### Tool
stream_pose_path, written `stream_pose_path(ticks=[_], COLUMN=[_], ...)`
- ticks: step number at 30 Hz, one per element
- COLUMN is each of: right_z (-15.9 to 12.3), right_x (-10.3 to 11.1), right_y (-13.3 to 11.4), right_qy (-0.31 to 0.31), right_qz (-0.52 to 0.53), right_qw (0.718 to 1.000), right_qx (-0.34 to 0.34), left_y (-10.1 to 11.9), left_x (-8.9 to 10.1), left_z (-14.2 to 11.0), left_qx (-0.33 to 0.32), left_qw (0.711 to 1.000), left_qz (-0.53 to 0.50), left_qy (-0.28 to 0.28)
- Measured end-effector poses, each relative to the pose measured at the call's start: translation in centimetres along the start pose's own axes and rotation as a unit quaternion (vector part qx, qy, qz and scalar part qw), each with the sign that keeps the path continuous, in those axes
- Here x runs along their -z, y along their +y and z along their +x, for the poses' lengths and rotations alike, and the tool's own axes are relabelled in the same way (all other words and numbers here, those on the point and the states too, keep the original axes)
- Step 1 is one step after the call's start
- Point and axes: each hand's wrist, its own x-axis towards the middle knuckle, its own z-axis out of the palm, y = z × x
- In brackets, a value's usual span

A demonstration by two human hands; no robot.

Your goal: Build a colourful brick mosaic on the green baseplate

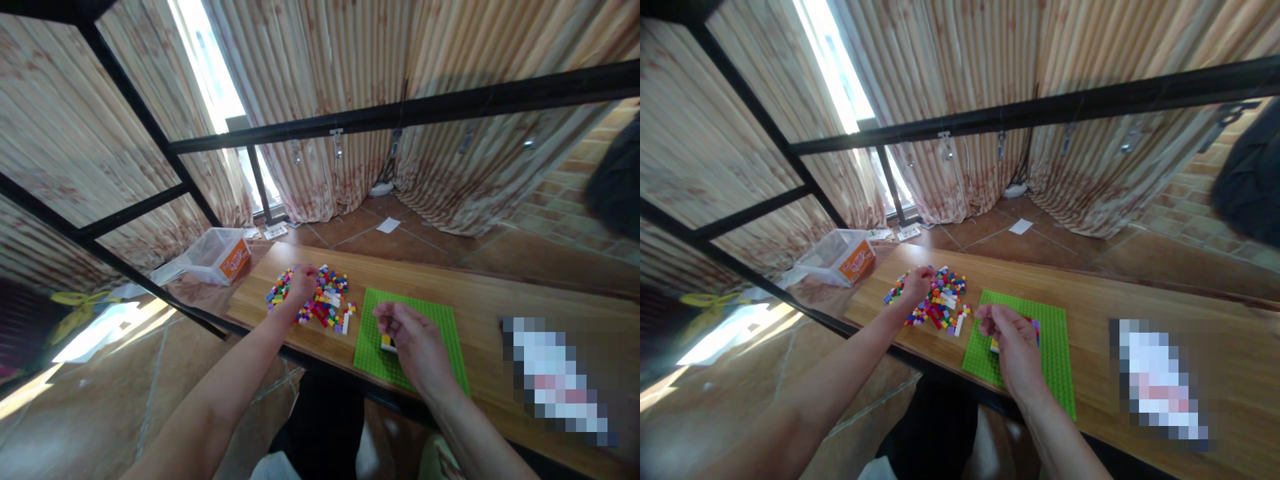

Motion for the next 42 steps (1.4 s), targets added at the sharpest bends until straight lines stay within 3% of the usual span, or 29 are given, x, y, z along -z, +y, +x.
stream_pose_path(ticks=[6,13,21,28,34,37,39,42], right_z=[0.0,0.1,0.2,0.3,0.5,0.9,1.1,1.0], right_x=[0.0,0.1,0.2,0.3,0.4,0.6,0.9,1.0], right_y=[-0.3,-0.5,-0.7,-0.7,-0.7,-0.4,-0.1,0.3], right_qy=[0.004,-0.006,-0.003,-0.013,-0.006,0.016,0.033,0.011], right_qz=[-0.003,-0.011,-0.012,-0.021,-0.020,-0.067,-0.146,-0.289], right_qw=[1.000,1.000,1.000,1.000,1.000,0.997,0.987,0.947], right_qx=[-0.005,0.002,-0.001,0.005,0.010,0.022,0.052,0.138], left_y=[-0.2,0.8,1.4,1.3,1.6,2.0,2.6,3.8], left_x=[-0.4,-0.6,-0.9,-0.7,0.2,0.7,0.7,0.4], left_z=[-0.5,-0.1,0.9,0.9,0.5,-1.1,-3.1,-7.2], left_qx=[-0.085,-0.151,-0.213,-0.200,-0.196,-0.164,-0.118,-0.042], left_qw=[0.983,0.944,0.906,0.911,0.940,0.979,0.967,0.936], left_qz=[0.159,0.289,0.352,0.347,0.269,0.041,-0.148,-0.287], left_qy=[-0.043,-0.055,-0.096,-0.097,-0.077,-0.115,-0.172,-0.201])
